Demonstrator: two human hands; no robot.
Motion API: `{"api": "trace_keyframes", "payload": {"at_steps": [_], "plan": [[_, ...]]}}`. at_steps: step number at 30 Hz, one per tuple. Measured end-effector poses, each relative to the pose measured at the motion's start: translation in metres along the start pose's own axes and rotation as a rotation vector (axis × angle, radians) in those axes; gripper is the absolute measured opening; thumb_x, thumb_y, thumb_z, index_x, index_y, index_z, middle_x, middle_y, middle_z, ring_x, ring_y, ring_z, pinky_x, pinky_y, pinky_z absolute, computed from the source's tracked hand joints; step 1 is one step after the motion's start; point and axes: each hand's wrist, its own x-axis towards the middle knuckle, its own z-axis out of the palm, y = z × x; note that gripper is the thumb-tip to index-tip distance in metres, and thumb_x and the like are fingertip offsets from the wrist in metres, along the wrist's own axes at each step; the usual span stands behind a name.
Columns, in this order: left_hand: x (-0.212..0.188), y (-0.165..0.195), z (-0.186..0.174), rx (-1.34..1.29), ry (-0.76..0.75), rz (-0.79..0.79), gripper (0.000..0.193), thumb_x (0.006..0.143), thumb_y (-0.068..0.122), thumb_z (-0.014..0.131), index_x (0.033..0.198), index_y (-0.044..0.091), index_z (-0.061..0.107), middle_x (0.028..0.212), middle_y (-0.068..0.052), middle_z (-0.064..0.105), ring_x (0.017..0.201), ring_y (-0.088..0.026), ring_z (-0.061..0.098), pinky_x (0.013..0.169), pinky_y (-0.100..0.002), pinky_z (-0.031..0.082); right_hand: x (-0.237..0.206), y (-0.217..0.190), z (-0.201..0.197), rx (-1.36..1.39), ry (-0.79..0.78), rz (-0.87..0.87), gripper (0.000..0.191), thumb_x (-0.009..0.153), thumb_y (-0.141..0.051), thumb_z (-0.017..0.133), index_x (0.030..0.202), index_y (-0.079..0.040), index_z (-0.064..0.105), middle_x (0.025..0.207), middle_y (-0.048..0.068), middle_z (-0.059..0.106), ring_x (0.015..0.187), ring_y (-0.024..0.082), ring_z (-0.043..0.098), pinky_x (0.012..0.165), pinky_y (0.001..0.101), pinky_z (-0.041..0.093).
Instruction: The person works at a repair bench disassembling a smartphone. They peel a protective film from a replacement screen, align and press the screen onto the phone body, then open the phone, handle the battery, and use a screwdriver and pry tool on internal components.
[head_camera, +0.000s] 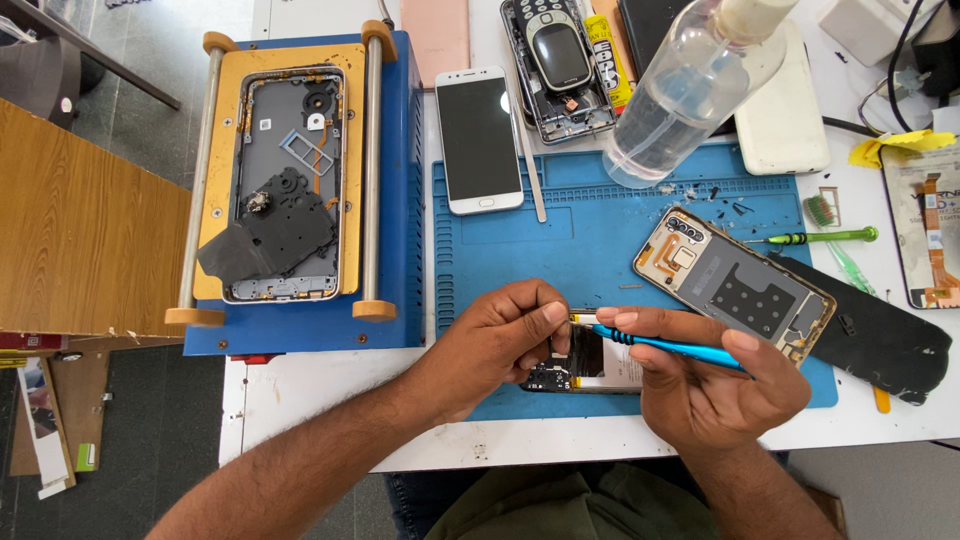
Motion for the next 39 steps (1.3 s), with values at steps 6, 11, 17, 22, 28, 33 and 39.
{"api": "trace_keyframes", "payload": {"at_steps": [6,11,17,22,28,33,39], "plan": [[0.000,0.001,0.000,-0.039,0.010,-0.030,0.028,0.110,0.034,0.051,0.095,0.013,0.061,0.083,0.002,0.059,0.064,-0.004,0.042,0.053,-0.021,0.036,-0.001,-0.001,0.001,-0.027,0.007,-0.028,0.052,0.111,-0.010,0.055,0.151,-0.025,0.026,0.111,0.026,0.070,0.098,0.031,0.078,0.091,0.0479,0.064],[0.000,0.001,0.000,-0.023,0.010,-0.031,0.028,0.110,0.034,0.051,0.095,0.013,0.061,0.083,0.001,0.059,0.065,-0.004,0.042,0.052,-0.022,0.036,-0.002,0.001,0.000,-0.049,-0.002,-0.018,0.053,0.107,-0.009,0.057,0.149,-0.021,0.026,0.110,0.027,0.072,0.097,0.034,0.080,0.087,0.0480,0.065],[0.001,0.002,0.000,-0.040,0.017,-0.049,0.027,0.110,0.034,0.051,0.096,0.013,0.061,0.083,0.001,0.060,0.065,-0.004,0.043,0.053,-0.022,0.036,-0.004,0.003,-0.001,-0.015,-0.011,-0.040,0.054,0.107,-0.008,0.058,0.151,-0.019,0.027,0.110,0.029,0.071,0.096,0.035,0.079,0.088,0.0489,0.065],[0.001,0.001,0.000,-0.040,0.031,-0.069,0.027,0.110,0.033,0.051,0.095,0.013,0.061,0.083,0.001,0.061,0.065,-0.005,0.044,0.052,-0.022,0.036,-0.003,0.004,-0.001,-0.008,-0.022,-0.049,0.053,0.107,-0.007,0.057,0.149,-0.017,0.027,0.109,0.030,0.071,0.102,0.037,0.079,0.087,0.0486,0.065],[0.001,-0.001,0.001,-0.011,0.020,-0.008,0.025,0.111,0.029,0.051,0.098,0.011,0.063,0.085,0.001,0.060,0.066,-0.004,0.043,0.054,-0.021,0.037,-0.004,0.002,0.000,-0.031,-0.019,-0.033,0.059,0.106,-0.006,0.060,0.152,-0.019,0.026,0.108,0.028,0.072,0.098,0.035,0.079,0.088,0.0469,0.065],[-0.007,0.009,0.006,0.684,0.106,0.390,0.015,0.103,0.019,0.065,0.104,0.007,0.073,0.094,-0.001,0.067,0.083,-0.010,0.064,0.070,-0.026,0.053,-0.007,-0.002,-0.008,0.014,-0.018,0.099,0.066,0.104,-0.002,0.063,0.155,-0.017,0.025,0.106,0.025,0.073,0.098,0.031,0.079,0.088,0.0430,0.066],[-0.016,0.028,0.006,1.237,-0.149,0.306,0.016,0.093,0.017,0.072,0.106,0.015,0.081,0.101,-0.004,0.066,0.099,-0.021,0.061,0.083,-0.037,0.053,-0.022,-0.009,-0.011,0.115,-0.184,0.283,0.063,0.097,0.001,0.069,0.149,-0.008,0.035,0.103,0.019,0.075,0.101,0.026,0.079,0.086,0.0386,0.069]]}}
